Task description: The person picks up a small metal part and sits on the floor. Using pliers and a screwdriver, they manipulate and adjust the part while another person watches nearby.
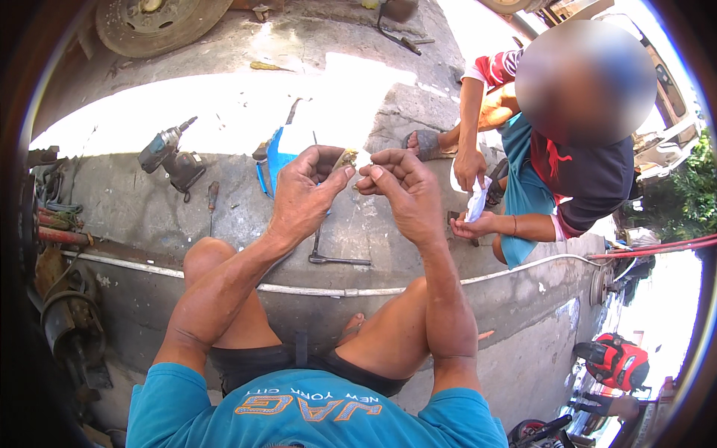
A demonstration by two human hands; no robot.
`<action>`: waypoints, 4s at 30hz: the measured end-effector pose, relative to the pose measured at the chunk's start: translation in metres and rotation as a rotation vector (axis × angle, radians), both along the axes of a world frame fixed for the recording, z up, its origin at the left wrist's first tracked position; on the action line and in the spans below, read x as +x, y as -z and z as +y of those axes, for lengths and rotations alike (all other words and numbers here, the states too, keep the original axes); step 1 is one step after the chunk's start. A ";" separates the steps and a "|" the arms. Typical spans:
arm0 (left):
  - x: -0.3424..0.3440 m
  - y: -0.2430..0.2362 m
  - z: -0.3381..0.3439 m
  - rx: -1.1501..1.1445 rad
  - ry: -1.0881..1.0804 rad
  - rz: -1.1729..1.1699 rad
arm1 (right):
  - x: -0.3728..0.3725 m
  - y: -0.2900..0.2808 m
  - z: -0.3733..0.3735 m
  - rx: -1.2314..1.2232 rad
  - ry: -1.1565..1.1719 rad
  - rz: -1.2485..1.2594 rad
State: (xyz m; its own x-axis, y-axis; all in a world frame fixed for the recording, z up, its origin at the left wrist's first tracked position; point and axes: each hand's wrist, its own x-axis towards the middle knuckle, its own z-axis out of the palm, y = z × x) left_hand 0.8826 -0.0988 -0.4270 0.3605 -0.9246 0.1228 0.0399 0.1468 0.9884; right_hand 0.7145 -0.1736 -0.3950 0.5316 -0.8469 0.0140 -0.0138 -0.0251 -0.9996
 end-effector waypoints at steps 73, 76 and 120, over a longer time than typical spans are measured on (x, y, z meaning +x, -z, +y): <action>-0.019 0.011 0.003 -0.251 -0.240 -0.237 | 0.016 0.022 0.010 -0.082 0.091 -0.108; -0.020 0.011 0.004 -0.250 -0.229 -0.260 | 0.013 0.022 0.009 -0.044 0.092 -0.121; 0.004 0.016 -0.011 -0.005 0.271 0.553 | -0.006 0.005 0.003 -0.210 0.096 -0.007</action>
